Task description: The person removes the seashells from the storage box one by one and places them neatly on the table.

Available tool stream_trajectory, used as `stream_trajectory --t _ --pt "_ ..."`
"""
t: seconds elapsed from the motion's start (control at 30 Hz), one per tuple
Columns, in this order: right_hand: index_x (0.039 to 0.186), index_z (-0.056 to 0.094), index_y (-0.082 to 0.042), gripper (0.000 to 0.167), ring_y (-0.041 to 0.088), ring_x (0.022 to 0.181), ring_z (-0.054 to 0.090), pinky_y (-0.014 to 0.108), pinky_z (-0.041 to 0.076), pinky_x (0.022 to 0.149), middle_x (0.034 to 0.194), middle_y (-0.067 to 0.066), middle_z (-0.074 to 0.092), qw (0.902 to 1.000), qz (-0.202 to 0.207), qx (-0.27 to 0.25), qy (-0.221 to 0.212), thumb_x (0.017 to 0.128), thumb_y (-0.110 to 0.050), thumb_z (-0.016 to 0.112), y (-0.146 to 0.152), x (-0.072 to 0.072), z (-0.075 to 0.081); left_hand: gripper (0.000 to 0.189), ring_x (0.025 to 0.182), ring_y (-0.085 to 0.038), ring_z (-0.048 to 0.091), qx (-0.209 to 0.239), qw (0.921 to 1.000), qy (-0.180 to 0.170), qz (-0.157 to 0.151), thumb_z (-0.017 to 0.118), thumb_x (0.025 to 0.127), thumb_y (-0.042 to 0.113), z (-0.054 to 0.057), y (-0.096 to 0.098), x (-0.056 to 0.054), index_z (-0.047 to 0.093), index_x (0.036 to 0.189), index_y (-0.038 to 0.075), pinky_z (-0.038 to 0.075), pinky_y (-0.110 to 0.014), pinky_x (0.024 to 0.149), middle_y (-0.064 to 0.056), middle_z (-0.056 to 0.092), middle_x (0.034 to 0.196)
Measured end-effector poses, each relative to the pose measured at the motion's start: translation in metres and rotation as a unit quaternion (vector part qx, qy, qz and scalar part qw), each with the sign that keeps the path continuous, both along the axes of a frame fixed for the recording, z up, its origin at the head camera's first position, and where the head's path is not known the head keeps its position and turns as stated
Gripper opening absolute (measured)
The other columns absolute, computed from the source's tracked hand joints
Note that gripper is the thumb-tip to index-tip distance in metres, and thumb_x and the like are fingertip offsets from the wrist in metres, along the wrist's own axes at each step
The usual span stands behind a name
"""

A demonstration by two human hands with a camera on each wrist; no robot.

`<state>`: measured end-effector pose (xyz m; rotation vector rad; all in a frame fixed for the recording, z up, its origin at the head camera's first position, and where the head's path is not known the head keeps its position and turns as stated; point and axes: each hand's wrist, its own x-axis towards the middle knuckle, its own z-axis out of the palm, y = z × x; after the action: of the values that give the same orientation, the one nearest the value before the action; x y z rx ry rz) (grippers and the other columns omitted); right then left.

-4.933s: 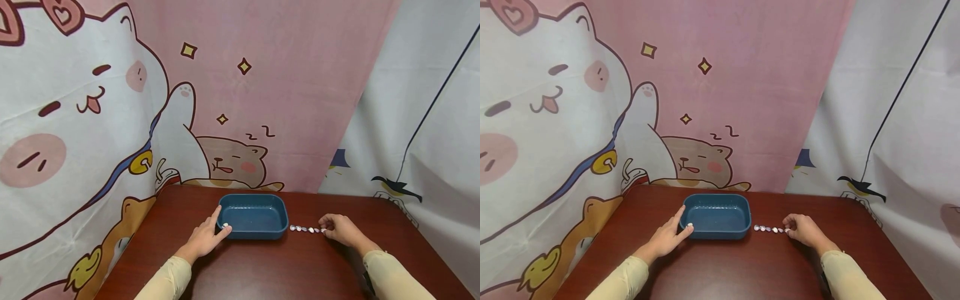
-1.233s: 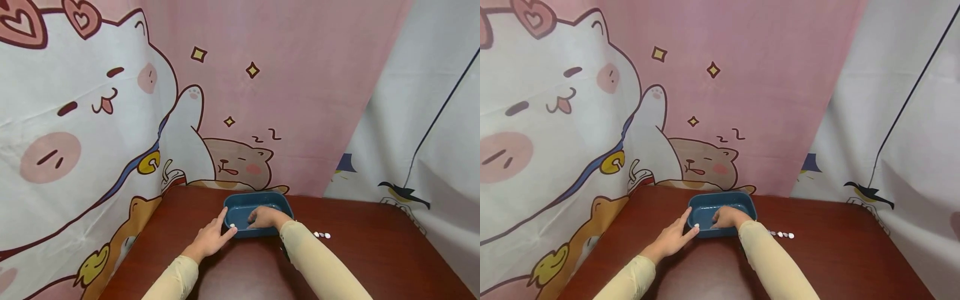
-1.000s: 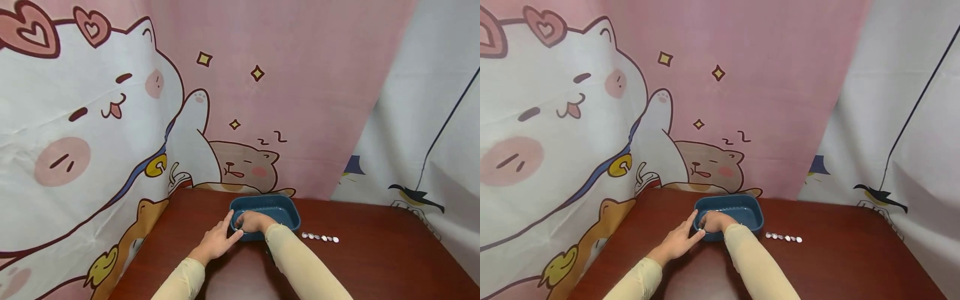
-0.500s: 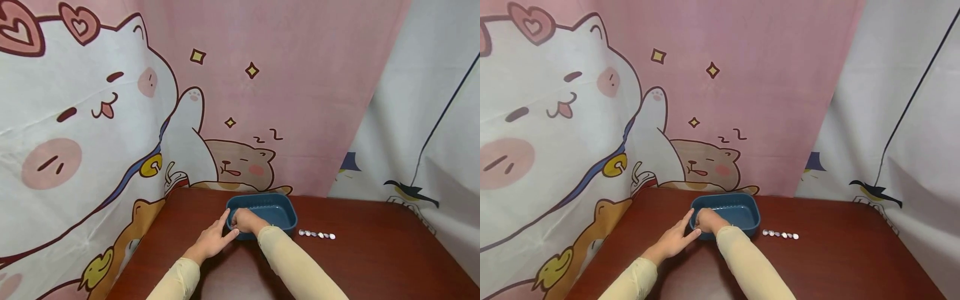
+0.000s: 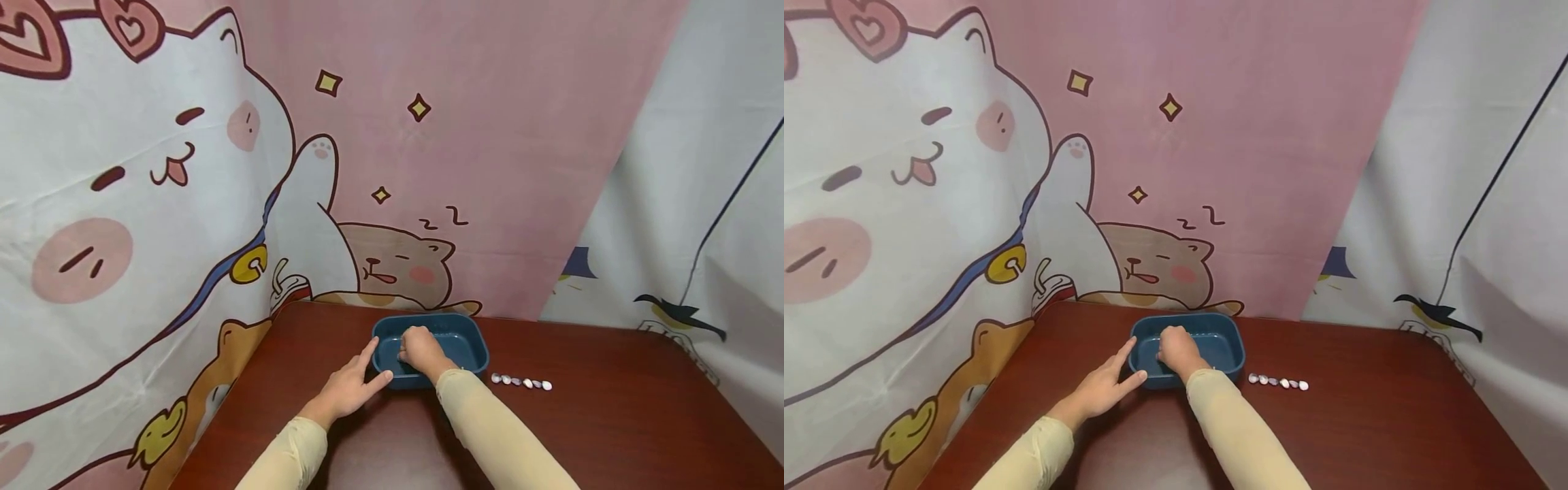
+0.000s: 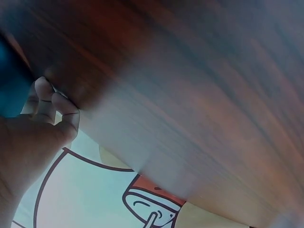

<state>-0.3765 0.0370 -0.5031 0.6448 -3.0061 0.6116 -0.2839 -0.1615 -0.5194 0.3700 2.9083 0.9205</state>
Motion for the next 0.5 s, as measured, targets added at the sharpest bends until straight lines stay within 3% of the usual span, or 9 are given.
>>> stream_trajectory --t 0.13,0.37,0.5 --pt "0.071 0.076 -0.012 0.021 0.013 0.061 0.051 0.029 0.046 0.062 0.065 -0.003 0.062 0.9994 -0.003 0.012 -0.032 0.088 -0.010 0.087 0.007 -0.005 -0.001 0.090 0.149 -0.044 0.050 0.000 1.0000 0.000 0.001 0.046 0.102 0.076 -0.002 0.001 -0.001 0.016 0.173 0.031 0.038 -0.076 0.115 -0.021 0.045 0.167" --pt "0.067 0.075 -0.011 0.027 0.013 0.056 0.040 0.028 0.039 0.059 0.059 -0.005 0.049 0.9964 0.061 0.058 0.010 0.091 0.001 0.075 0.013 -0.005 0.004 0.090 0.149 -0.043 0.051 -0.003 1.0000 0.006 -0.004 0.044 0.102 0.078 -0.001 0.001 -0.003 0.015 0.173 0.031 0.037 -0.075 0.116 -0.020 0.045 0.166" --pt "0.076 0.081 -0.013 0.019 0.005 0.060 0.052 0.026 0.049 0.061 0.066 -0.009 0.065 0.9942 0.099 0.024 0.034 0.094 -0.008 0.079 0.027 -0.002 0.013 0.088 0.148 -0.044 0.052 -0.003 1.0000 0.001 -0.002 0.047 0.103 0.074 -0.002 0.001 -0.004 0.015 0.173 0.031 0.038 -0.075 0.116 -0.020 0.045 0.166"
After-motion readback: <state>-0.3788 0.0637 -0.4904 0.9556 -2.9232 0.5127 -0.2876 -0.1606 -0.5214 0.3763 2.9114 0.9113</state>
